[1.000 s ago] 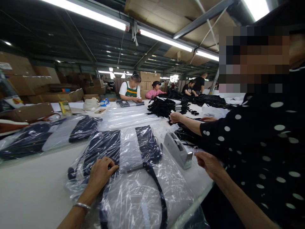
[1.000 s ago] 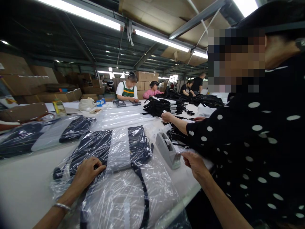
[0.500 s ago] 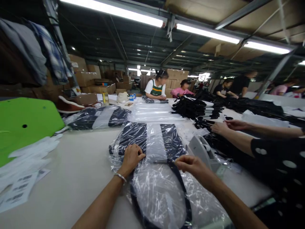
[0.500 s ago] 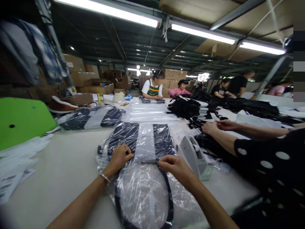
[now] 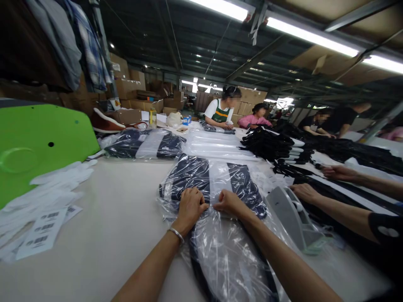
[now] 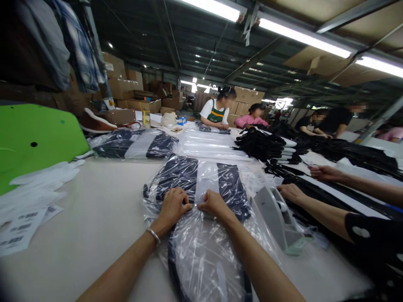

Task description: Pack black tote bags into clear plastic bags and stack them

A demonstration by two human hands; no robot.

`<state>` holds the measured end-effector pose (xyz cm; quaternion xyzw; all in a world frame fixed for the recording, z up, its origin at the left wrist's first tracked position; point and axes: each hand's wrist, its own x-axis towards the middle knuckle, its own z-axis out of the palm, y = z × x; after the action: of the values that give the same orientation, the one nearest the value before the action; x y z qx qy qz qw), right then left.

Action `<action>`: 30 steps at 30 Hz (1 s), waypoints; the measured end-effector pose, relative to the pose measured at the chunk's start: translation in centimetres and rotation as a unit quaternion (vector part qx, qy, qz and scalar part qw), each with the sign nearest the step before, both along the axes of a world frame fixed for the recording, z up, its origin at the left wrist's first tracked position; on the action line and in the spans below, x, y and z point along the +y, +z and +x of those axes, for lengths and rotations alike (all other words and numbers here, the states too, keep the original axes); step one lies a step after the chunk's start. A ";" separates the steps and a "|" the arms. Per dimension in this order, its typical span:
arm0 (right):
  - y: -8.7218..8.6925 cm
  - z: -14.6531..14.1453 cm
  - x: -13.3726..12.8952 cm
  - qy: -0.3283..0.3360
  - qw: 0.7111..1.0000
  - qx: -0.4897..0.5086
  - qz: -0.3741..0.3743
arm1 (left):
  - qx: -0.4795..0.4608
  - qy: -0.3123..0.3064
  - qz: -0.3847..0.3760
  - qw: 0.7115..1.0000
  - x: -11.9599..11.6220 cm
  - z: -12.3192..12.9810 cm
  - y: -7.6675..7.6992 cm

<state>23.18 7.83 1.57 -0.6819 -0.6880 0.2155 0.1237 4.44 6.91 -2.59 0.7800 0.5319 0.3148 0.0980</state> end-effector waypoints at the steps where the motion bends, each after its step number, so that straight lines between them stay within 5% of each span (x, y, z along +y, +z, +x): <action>1: -0.5 0.2 0.0 -0.006 1.000 -0.016 0.002 | 0.000 -0.003 0.004 1.000 0.0 0.0 -0.1; 4: -1.1 0.8 0.0 -0.017 0.998 -0.057 0.000 | 0.001 -0.007 0.009 1.000 0.0 0.0 -0.3; 9: 0.2 2.3 -0.7 -0.044 0.991 -0.127 -0.006 | -0.003 -0.003 0.005 1.000 0.0 0.0 0.2; 12: 0.5 2.9 -1.3 -0.060 0.981 -0.169 0.073 | -0.005 -0.003 0.000 1.000 -0.1 -0.1 0.4; 14: -0.1 2.9 -1.8 -0.076 0.975 -0.170 0.118 | -0.003 -0.003 -0.005 1.000 -0.2 -0.1 0.5; 18: -1.8 2.7 -2.6 -0.080 0.982 -0.147 0.088 | 0.006 0.001 -0.014 1.000 -0.2 0.3 0.8; 22: -1.6 6.0 -3.0 -0.102 0.977 -0.140 0.127 | 0.010 -0.016 -0.025 1.000 -0.1 -0.2 1.9; 24: -1.2 9.4 -3.3 -0.137 0.967 -0.128 0.172 | -0.003 0.014 0.007 1.000 -0.1 -2.0 2.2; 27: -1.5 14.5 -3.8 -0.198 0.963 -0.038 0.180 | -0.045 0.141 0.060 0.987 -0.4 -6.3 1.7; 30: -2.5 17.1 -4.0 -0.252 0.949 0.150 0.113 | -0.175 0.231 -0.076 0.954 -0.9 -10.0 1.0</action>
<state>40.27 3.79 -0.93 -0.7747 -0.4869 0.1977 0.3517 -5.59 5.97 -1.63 0.5588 0.6946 0.4188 0.1730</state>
